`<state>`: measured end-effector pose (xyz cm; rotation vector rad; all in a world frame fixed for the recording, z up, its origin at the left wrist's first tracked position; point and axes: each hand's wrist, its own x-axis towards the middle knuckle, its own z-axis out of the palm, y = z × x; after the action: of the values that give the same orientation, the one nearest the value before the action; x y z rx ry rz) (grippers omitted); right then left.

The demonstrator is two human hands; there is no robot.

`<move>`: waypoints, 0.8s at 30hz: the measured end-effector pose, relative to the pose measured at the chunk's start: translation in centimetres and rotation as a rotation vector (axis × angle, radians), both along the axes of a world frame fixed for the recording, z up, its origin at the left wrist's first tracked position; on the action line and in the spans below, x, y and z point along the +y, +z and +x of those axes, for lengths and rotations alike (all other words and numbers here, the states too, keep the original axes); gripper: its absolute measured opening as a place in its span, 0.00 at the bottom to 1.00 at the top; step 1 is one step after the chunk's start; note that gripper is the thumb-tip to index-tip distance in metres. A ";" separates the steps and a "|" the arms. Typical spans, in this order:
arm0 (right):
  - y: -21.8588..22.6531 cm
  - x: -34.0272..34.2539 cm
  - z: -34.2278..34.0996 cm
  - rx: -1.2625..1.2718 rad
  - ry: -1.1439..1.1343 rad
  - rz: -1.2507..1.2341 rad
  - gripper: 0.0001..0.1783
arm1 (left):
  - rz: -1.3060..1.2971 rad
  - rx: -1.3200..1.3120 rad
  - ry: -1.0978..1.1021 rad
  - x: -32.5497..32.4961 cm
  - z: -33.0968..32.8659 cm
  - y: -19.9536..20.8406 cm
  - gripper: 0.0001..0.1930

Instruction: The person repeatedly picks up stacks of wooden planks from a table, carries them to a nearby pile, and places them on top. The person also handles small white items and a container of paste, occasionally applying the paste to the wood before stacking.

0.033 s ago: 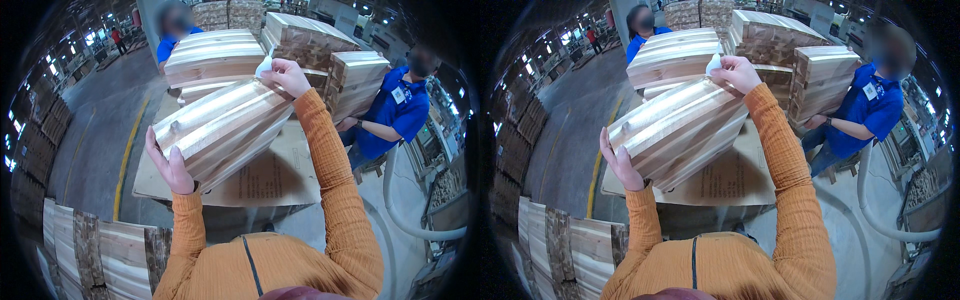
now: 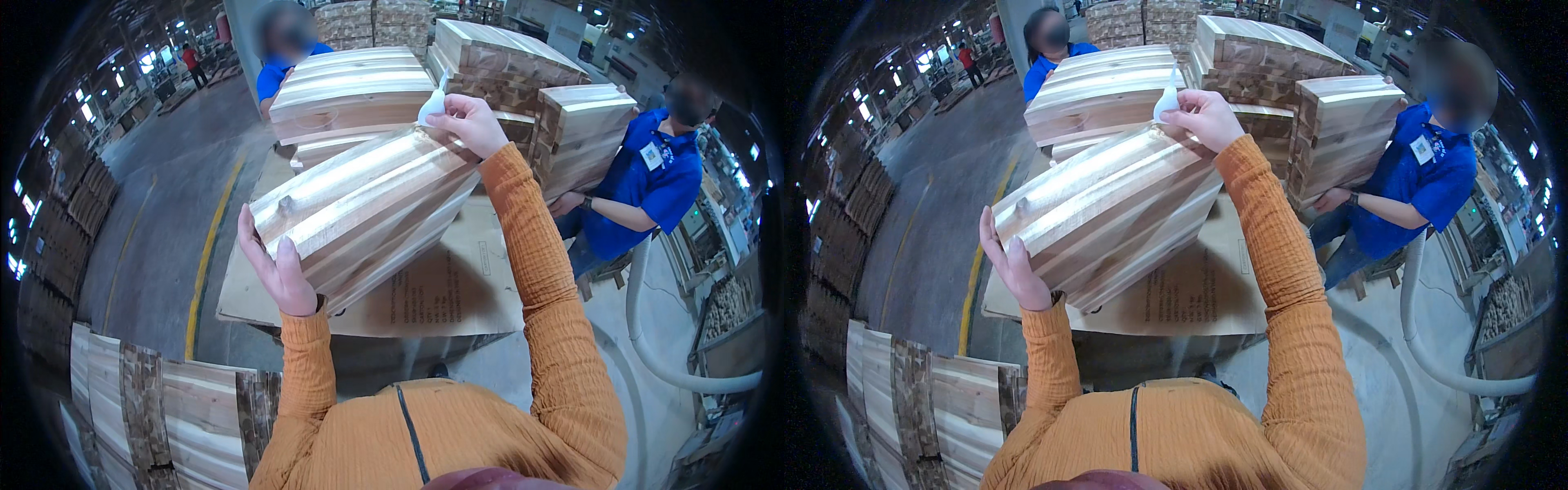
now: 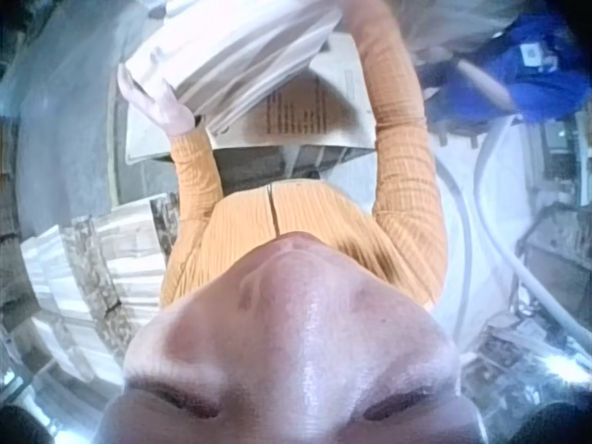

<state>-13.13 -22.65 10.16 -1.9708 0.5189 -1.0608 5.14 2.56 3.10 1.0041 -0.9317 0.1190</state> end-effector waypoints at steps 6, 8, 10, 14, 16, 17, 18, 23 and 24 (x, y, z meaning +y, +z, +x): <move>0.5 -0.3 0.5 0.055 0.020 0.061 0.12 | 0.012 -0.045 0.031 -0.2 0.3 0.3 0.31; 0.6 -0.5 0.7 -0.018 0.007 0.023 0.13 | -0.003 -0.040 0.022 -0.4 0.3 0.4 0.31; 0.2 -0.8 0.4 -0.028 -0.011 0.009 0.13 | -0.004 -0.040 0.013 -0.5 0.2 0.3 0.31; 0.1 -0.5 0.5 -0.009 -0.026 -0.005 0.14 | -0.005 -0.052 0.011 -0.3 0.2 0.2 0.32; 0.1 -0.3 0.4 -0.007 -0.030 -0.022 0.14 | 0.001 -0.059 0.015 -0.2 0.2 0.2 0.31; 0.1 -0.4 0.2 0.010 -0.034 -0.036 0.14 | 0.007 -0.064 0.021 -0.2 0.1 0.3 0.31; 0.1 -0.4 0.0 0.028 -0.038 -0.049 0.14 | 0.014 -0.070 0.027 -0.2 0.1 0.4 0.31; -0.2 -1.0 0.1 -0.012 -0.027 -0.096 0.13 | 0.016 -0.101 0.052 -0.2 0.2 0.2 0.31; -0.2 -1.1 0.1 -0.030 -0.041 -0.090 0.13 | 0.016 -0.100 0.047 -0.2 0.3 0.2 0.31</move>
<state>-13.00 -23.73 9.91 -2.0263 0.5050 -1.1559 5.39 2.39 3.34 1.0429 -1.0020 0.2030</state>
